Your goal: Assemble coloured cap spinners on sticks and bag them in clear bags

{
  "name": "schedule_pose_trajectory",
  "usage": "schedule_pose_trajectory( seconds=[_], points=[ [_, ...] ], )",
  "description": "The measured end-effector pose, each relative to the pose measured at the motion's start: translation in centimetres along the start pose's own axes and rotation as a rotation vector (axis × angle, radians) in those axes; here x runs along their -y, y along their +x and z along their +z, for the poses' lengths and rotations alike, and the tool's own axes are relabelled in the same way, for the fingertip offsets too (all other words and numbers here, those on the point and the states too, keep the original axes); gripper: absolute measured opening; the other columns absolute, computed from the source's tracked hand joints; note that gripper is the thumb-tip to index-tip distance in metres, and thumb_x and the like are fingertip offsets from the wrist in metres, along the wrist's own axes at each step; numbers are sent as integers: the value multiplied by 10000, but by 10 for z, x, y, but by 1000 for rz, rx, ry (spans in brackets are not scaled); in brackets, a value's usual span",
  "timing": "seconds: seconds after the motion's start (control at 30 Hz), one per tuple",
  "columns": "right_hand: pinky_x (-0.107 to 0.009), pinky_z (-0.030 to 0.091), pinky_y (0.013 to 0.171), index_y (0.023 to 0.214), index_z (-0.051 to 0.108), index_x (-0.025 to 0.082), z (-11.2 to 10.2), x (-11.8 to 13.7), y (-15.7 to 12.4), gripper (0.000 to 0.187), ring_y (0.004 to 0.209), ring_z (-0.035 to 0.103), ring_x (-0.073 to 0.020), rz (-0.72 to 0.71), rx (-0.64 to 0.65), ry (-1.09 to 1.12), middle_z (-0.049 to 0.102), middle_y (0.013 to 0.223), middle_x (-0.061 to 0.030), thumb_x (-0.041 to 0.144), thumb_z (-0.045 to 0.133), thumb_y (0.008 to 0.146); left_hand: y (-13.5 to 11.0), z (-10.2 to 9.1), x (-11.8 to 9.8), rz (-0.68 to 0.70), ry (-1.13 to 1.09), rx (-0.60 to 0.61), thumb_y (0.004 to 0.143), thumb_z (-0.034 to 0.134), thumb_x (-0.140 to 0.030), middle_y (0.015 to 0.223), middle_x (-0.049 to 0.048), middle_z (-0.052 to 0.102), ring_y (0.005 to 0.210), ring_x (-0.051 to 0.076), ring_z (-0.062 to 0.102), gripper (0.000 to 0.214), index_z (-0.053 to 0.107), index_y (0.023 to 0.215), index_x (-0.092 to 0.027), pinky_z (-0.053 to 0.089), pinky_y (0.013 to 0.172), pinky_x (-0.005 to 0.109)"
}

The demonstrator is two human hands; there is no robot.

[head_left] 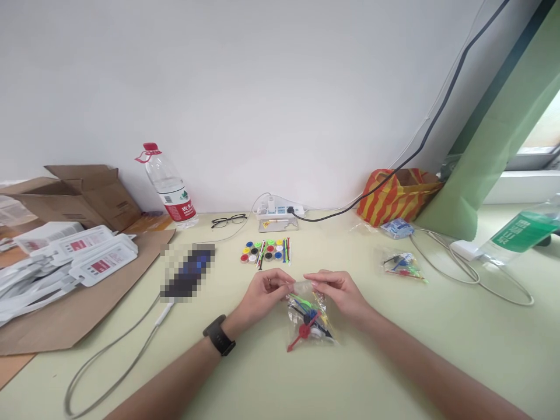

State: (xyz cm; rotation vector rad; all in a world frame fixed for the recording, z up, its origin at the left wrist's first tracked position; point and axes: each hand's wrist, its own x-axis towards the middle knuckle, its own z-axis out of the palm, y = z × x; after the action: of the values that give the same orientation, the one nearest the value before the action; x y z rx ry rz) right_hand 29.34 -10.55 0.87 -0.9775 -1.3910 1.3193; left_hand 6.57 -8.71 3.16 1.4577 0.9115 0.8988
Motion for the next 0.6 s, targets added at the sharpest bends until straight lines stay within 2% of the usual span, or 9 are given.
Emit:
schedule_pose_trajectory(
  seconds=[0.13, 0.37, 0.53, 0.6],
  points=[
    [-325, 433, 755, 1044, 842, 253, -1, 1, 0, 263, 774, 540, -171, 28, 31, 36, 621, 836, -37, 389, 731, 848, 0, 0, 1, 29, -20, -41, 841, 796, -358, 782, 45, 725, 715, 145, 648, 216, 746, 886, -153, 521, 650, 232],
    [-327, 450, 712, 933, 843, 241, 0, 7, -2, 227, 748, 554, -183, -25, 39, -58, 643, 808, -48, 376, 673, 870, -1, -5, 2, 15, -45, 45, 807, 839, -349, 767, 65, 743, 655, 130, 632, 240, 741, 808, -130, 514, 643, 240],
    [-301, 437, 669, 972, 790, 211, 2, 10, -3, 311, 724, 544, -174, -24, 97, -105, 653, 789, -35, 492, 681, 897, -2, -2, 3, -9, -81, 75, 763, 875, -341, 800, 76, 756, 728, 164, 682, 268, 706, 774, -133, 527, 675, 259],
    [-296, 441, 668, 926, 765, 196, 3, 9, -2, 346, 722, 551, -174, -10, 140, -135, 658, 779, -34, 530, 681, 899, -3, 0, 2, -9, -86, 81, 756, 881, -345, 776, 60, 743, 715, 155, 673, 277, 701, 772, -136, 521, 677, 254]
  ],
)
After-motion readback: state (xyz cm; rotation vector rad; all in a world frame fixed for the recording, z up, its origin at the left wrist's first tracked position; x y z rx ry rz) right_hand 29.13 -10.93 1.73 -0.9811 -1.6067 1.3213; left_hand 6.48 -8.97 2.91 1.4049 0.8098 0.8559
